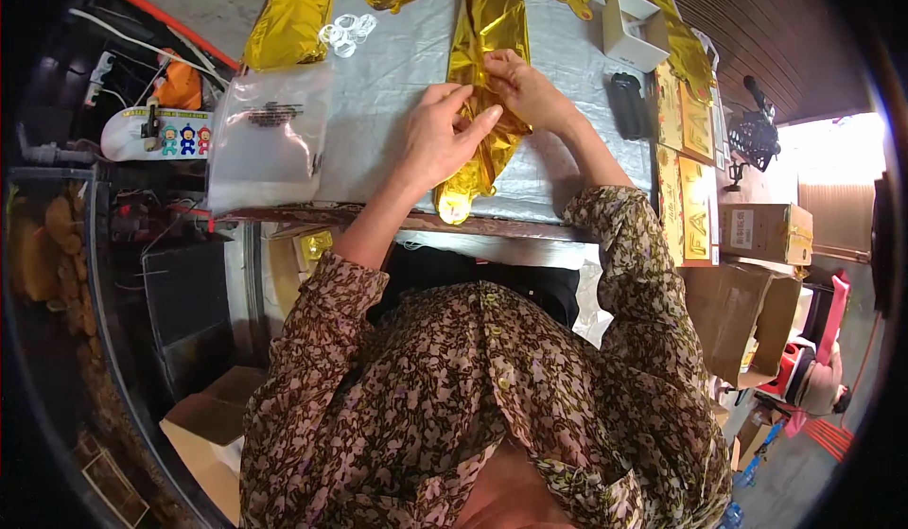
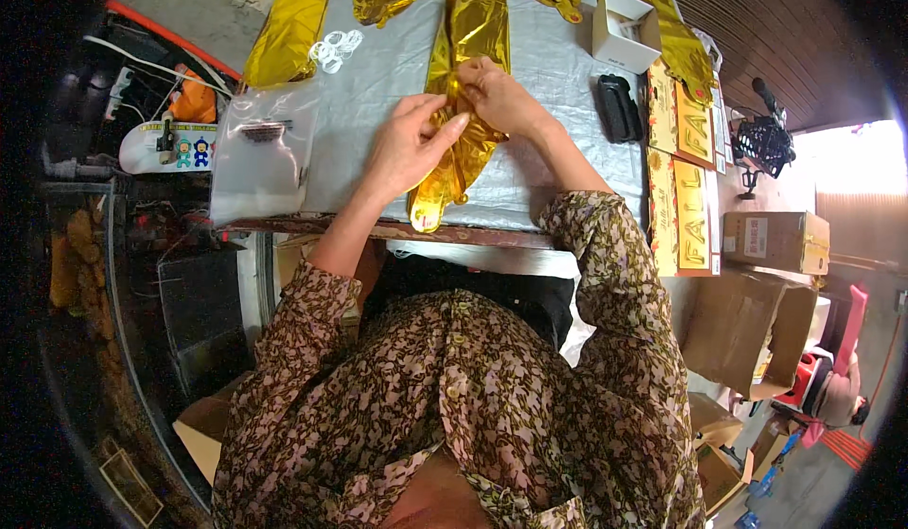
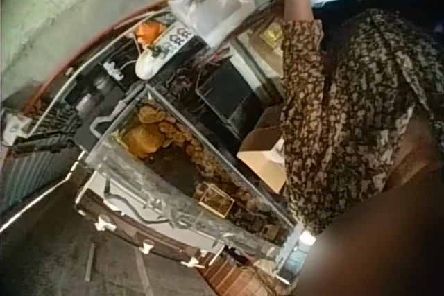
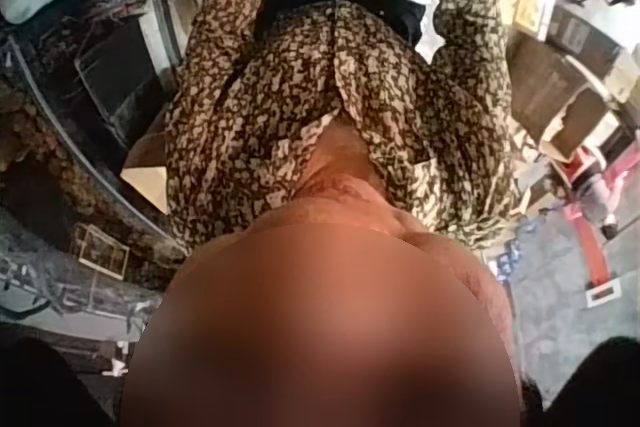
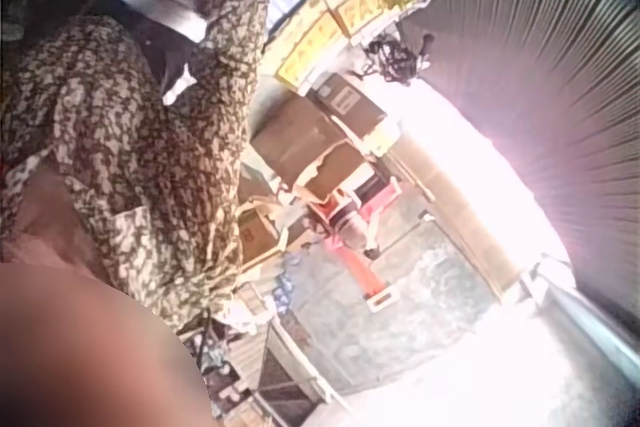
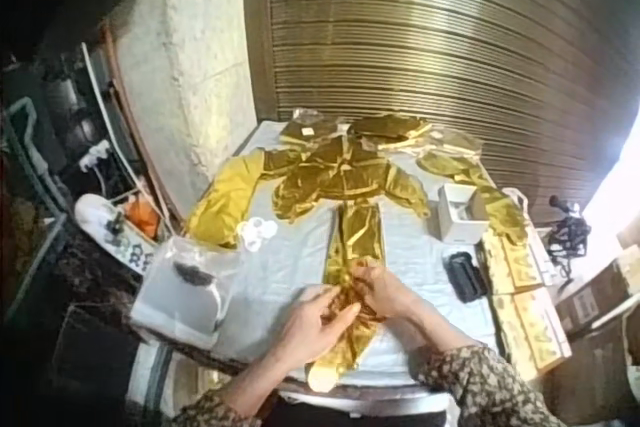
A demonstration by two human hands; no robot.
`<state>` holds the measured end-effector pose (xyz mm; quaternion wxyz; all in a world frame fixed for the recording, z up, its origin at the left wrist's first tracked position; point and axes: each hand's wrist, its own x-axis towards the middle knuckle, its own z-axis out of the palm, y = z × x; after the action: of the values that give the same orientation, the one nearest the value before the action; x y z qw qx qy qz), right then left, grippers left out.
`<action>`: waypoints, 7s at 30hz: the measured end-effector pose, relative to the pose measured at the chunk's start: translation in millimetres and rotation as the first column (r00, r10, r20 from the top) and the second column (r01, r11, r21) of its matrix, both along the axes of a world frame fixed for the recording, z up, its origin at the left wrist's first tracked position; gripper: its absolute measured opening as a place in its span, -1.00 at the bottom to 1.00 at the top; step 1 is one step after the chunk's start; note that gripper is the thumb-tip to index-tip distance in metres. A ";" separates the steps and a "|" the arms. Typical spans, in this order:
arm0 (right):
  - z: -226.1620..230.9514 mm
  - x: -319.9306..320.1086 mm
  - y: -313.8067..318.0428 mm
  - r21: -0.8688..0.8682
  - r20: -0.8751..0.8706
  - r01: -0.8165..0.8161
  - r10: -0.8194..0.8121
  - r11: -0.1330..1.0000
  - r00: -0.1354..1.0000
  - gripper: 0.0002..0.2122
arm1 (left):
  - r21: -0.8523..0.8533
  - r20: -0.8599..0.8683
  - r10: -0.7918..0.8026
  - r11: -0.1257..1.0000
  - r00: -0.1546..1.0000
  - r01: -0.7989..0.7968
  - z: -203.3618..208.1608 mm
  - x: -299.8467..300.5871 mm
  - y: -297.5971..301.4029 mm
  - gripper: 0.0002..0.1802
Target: The person folds gold foil balloons by hand at a packaging workstation.
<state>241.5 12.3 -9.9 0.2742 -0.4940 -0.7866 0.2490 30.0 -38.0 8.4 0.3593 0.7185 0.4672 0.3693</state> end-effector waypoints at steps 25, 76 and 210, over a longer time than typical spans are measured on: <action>-5.4 -25.6 -5.6 0.008 -0.094 0.315 -0.313 0.949 0.945 -0.81 | 0.462 -0.380 -0.188 0.810 0.906 0.362 -35.0 -9.5 144.9 -0.64; -8.2 -21.5 -0.4 0.012 -0.048 0.335 -0.334 0.942 0.941 -0.74 | 0.457 -0.725 -0.379 0.359 0.575 0.813 13.4 -55.3 118.4 -0.67; 4.7 -49.5 -122.8 0.141 0.325 0.134 -0.173 0.981 0.930 -0.47 | 0.397 -0.200 -0.106 0.900 0.974 0.179 -28.7 -43.4 69.1 -0.62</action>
<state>192.0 -110.6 -5.2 0.1830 -0.5725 -0.7938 0.0928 -13.4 31.1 -20.3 0.1836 0.8399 0.3542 0.3680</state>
